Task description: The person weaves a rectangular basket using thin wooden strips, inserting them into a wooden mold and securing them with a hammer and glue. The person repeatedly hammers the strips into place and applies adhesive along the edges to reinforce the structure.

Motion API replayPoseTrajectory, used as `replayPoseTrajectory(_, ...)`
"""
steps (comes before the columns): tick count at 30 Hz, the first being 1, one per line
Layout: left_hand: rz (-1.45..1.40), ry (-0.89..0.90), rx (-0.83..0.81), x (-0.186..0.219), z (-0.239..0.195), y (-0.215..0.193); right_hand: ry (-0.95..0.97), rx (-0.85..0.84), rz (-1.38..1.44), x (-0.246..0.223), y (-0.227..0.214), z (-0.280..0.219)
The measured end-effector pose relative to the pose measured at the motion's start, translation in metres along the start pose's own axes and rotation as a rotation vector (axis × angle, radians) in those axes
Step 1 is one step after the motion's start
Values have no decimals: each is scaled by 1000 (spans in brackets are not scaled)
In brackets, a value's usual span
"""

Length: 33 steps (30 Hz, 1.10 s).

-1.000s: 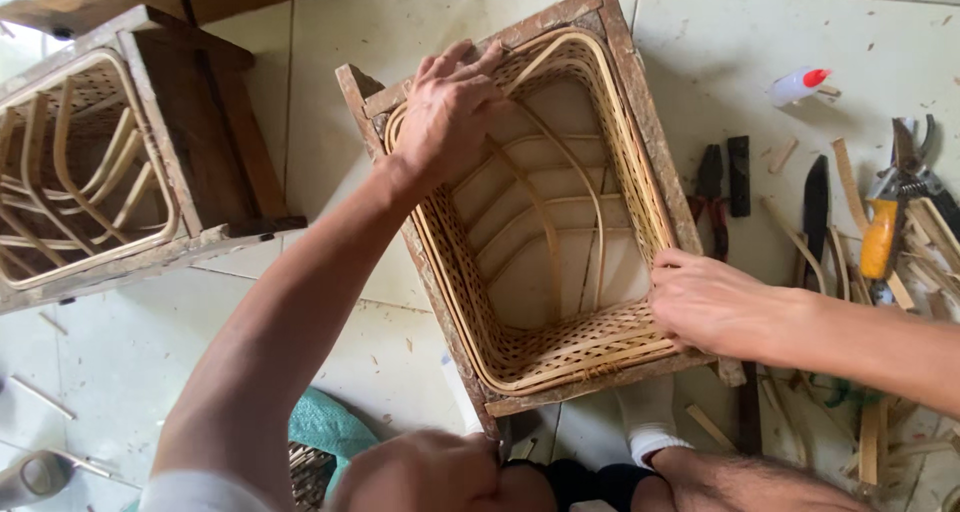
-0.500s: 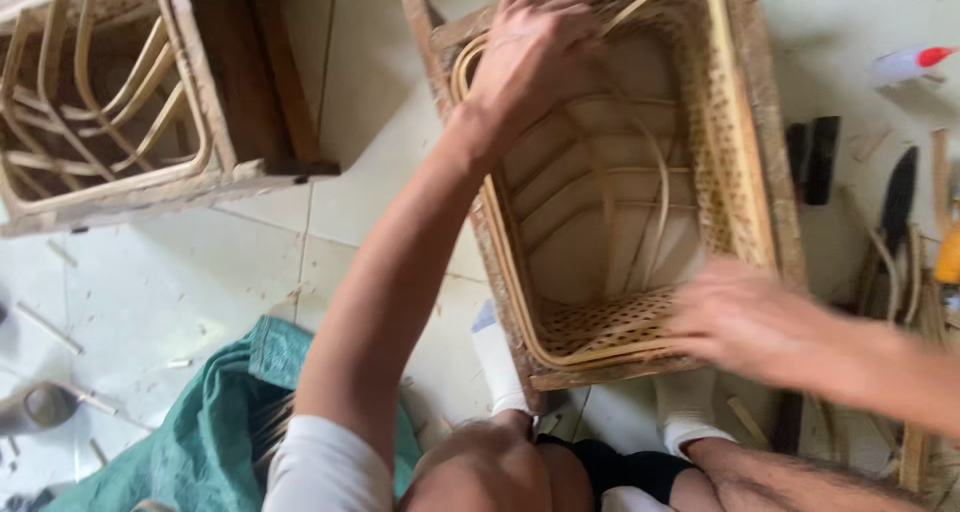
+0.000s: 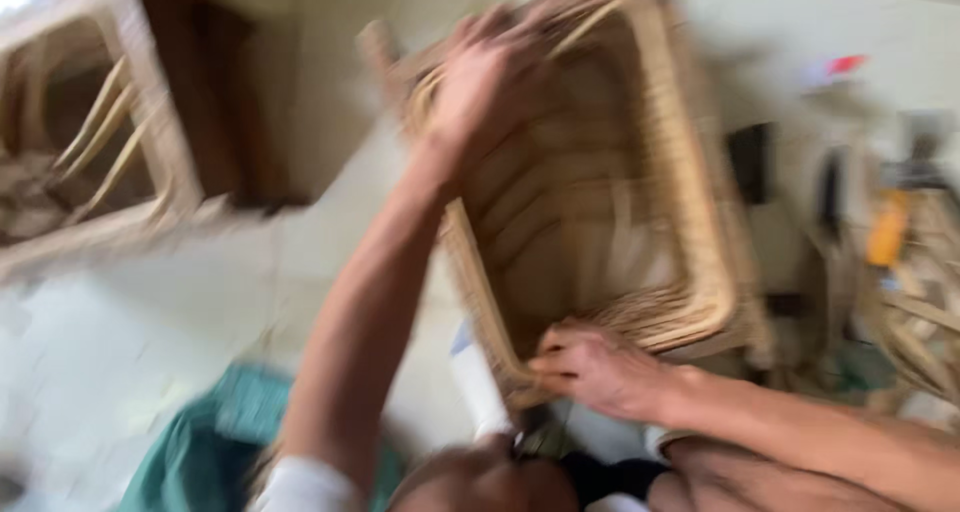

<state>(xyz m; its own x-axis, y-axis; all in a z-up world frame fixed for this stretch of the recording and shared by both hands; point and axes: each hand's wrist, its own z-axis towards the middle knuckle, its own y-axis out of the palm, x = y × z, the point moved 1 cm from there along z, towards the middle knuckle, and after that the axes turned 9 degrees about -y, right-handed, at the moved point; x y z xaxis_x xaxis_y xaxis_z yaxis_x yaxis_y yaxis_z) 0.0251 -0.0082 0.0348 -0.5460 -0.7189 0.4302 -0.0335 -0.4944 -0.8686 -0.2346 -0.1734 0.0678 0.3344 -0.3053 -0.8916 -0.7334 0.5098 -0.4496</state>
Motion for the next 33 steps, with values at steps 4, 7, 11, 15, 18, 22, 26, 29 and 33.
replayPoseTrajectory(4, -57, -111, -192, 6, -9, -13, 250, 741, 925, 31, -57, -75)
replayPoseTrajectory(7, 37, 2, -76, 3, -8, -12, 406, 1092, -189, 50, -94, -167)
replayPoseTrajectory(11, 15, -43, -44, 3, -5, -1, 1121, 588, -235, 92, -34, -242)
replayPoseTrajectory(15, -21, -157, -104, -3, -15, 0, 779, 665, -420, 136, 58, -269)
replayPoseTrajectory(18, -23, -108, -104, -8, -14, 3, 839, 679, -481, 168, 94, -287)
replayPoseTrajectory(22, -27, -94, -86, -4, -11, 9, 883, 739, -260, 190, 100, -323)
replayPoseTrajectory(26, -44, -73, -33, 3, -9, -1, 1133, 874, -76, 170, 102, -363)
replayPoseTrajectory(29, -92, -98, -109, 3, -11, -6, 1008, 1081, 22, 136, 90, -385)
replayPoseTrajectory(33, -65, 19, 39, 1, -12, 0, 444, 661, -218, 103, 44, -347)
